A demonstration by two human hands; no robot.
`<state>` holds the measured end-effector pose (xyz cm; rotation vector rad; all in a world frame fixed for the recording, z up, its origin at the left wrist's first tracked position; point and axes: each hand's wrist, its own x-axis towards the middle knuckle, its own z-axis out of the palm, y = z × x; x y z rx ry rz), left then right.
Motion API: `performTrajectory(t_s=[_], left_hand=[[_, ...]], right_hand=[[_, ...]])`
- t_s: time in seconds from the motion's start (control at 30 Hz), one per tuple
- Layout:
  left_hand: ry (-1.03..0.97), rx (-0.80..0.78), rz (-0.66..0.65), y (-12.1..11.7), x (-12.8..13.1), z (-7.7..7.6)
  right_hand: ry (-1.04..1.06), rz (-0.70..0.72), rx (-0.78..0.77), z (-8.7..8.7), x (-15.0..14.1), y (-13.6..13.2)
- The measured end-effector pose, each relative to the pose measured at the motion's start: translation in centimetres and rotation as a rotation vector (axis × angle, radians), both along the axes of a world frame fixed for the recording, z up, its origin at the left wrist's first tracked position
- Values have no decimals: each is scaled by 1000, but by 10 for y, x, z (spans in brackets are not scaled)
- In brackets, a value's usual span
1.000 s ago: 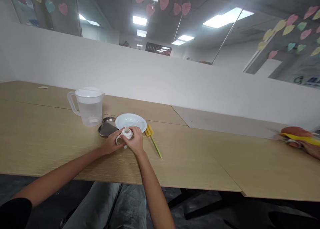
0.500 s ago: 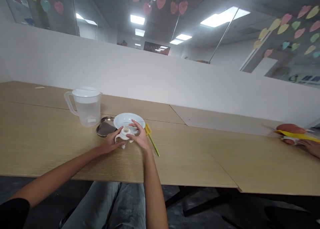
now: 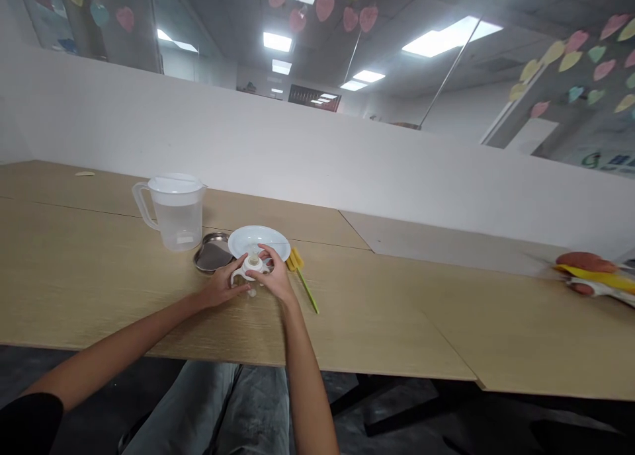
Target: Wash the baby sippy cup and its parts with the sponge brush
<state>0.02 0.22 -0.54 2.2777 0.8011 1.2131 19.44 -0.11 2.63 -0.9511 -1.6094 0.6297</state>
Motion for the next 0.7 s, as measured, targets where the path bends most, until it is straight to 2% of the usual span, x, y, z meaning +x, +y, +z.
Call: performTrajectory(t_s=[0.13,0.2,0.3,0.47,0.6,0.7], left_hand=[[4,20,9,2,1,-1],[5,28,6,2,1,-1],[-2,43,-16,1,2,0],[-6,50,-27,-2,3,2],[7,20,-23,-3,2,3],[5,21,-23,-2,2,3]], right_hand=[[103,-31,11,1,15,4],[136,2,10,2,20,5],[94,51,-27,3,16,2],[2,-4,-62,1,2,-2],[94,18,-89,2,3,-1],[210,103,-134,1,4,1]])
